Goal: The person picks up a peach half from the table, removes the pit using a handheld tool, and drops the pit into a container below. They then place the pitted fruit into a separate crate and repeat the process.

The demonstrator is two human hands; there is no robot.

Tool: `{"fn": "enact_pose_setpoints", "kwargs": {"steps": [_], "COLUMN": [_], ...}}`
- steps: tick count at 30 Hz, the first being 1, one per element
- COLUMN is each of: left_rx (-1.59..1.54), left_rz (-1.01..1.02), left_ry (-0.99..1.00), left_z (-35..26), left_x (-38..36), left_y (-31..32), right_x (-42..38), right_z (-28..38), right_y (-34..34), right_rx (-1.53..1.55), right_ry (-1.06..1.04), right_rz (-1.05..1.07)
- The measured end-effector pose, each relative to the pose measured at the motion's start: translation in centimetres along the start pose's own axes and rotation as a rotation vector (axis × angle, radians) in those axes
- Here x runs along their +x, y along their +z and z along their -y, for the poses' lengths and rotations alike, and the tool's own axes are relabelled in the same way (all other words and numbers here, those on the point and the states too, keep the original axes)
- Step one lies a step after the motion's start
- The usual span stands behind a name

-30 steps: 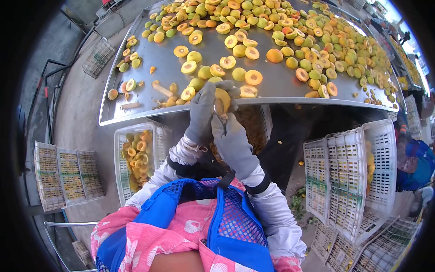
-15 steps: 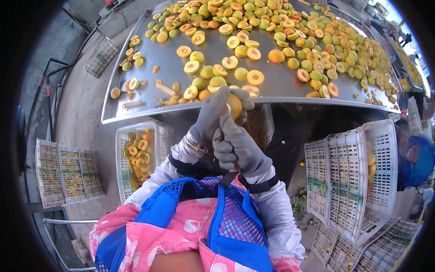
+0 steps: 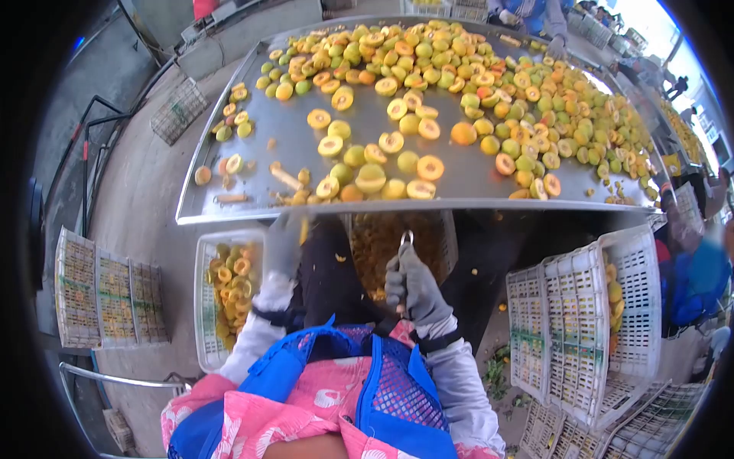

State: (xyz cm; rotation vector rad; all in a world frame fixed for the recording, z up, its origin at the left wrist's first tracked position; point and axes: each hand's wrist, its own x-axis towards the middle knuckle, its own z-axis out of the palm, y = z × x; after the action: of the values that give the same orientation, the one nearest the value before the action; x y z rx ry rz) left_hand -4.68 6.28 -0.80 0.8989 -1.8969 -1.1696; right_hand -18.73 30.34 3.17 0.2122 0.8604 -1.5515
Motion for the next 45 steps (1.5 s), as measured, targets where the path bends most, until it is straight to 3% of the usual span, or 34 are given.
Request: {"fn": "enact_pose_setpoints", "kwargs": {"steps": [1, 2, 3, 5, 8, 10, 11, 13, 15, 17, 19, 21, 23, 25, 27, 28, 29, 31, 34, 37, 39, 41, 45], "left_rx": [0.338, 0.483, 0.599, 1.067, 1.004, 0.688, 0.684, 0.387, 0.11, 0.149, 0.376, 0.498, 0.427, 0.504, 0.258, 0.339, 0.421, 0.402, 0.568, 0.508, 0.813, 1.105, 0.912], "left_rz": [-0.072, -0.121, -0.082, -0.056, -0.228, -0.341, -0.342, -0.251, 0.018, 0.223, 0.452, 0.597, 0.699, 0.699, 0.649, 0.613, 0.574, 0.484, 0.335, 0.416, 0.286, 0.232, 0.444], "left_ry": [0.146, 0.16, -0.181, -0.213, -0.218, -0.34, -0.344, -0.382, -0.243, -0.205, -0.115, 0.038, 0.146, 0.285, 0.055, -0.015, -0.087, 0.048, 0.297, 0.287, 0.35, 0.39, 0.392], "left_z": [4.7, 9.7, 5.4, 10.0, 12.9, 12.3, 12.1, 10.8, 3.6, 2.9, -3.1, -6.9, -1.7, -0.6, 4.6, 2.2, -0.8, -1.8, -3.2, -3.3, -2.9, -3.2, -1.2], "left_x": [-0.1, -1.0, -2.7, -6.4, -8.5, -8.3, -7.6, -4.9, -0.7, 3.2, 7.5, 11.9, 17.8, 24.9, 32.5, 35.0, 37.1, 41.1, 46.7, 51.7, 52.1, 50.2, 48.3], "left_y": [-2.9, -6.2, -8.7, -13.8, -17.0, -16.8, -16.4, -13.7, -8.7, -5.0, -2.4, 0.2, 3.5, 6.5, 10.6, 12.2, 14.1, 17.5, 24.4, 30.9, 34.3, 35.7, 33.0], "right_x": [0.2, 0.1, 0.0, 0.5, 1.1, 1.8, 2.0, 2.0, 1.2, 0.7, 1.6, 2.4, 4.4, 5.6, 5.8, 5.9, 6.2, 7.1, 8.4, 8.0, 7.5, 7.5, 7.4], "right_z": [-0.4, -0.6, -0.8, -1.2, 0.2, 1.4, 2.1, 4.0, 7.6, 10.7, 13.1, 15.5, 17.1, 19.2, 21.5, 22.7, 23.7, 25.0, 25.1, 25.1, 25.4, 25.6, 25.2], "right_y": [-0.5, -0.4, -0.3, -0.4, 0.7, 1.1, 1.5, 2.8, 4.8, 5.7, 5.5, 5.1, -0.3, -3.7, -5.9, -6.9, -8.3, -10.9, -14.1, -14.4, -14.1, -13.9, -13.9], "right_rx": [-0.024, -0.041, -0.06, -0.085, -0.2, -0.295, -0.3, -0.427, -0.562, -0.651, -0.685, -0.932, -0.928, -1.872, -1.956, -2.053, -2.046, -2.104, -2.009, -1.939, -1.899, -1.859, -1.81], "right_ry": [0.0, 0.004, 0.017, 0.012, -0.033, -0.067, -0.065, -0.147, -0.215, -0.209, -0.178, -0.221, -0.306, -0.903, -0.837, -0.769, -0.766, -0.948, -1.005, -0.931, -0.894, -0.867, -0.951], "right_rz": [-0.033, -0.061, -0.093, -0.107, -0.083, -0.063, -0.065, -0.078, -0.044, -0.057, -0.114, -0.264, -0.168, -0.366, -0.441, -0.514, -0.515, -0.527, -0.521, -0.503, -0.541, -0.553, -0.585]}}
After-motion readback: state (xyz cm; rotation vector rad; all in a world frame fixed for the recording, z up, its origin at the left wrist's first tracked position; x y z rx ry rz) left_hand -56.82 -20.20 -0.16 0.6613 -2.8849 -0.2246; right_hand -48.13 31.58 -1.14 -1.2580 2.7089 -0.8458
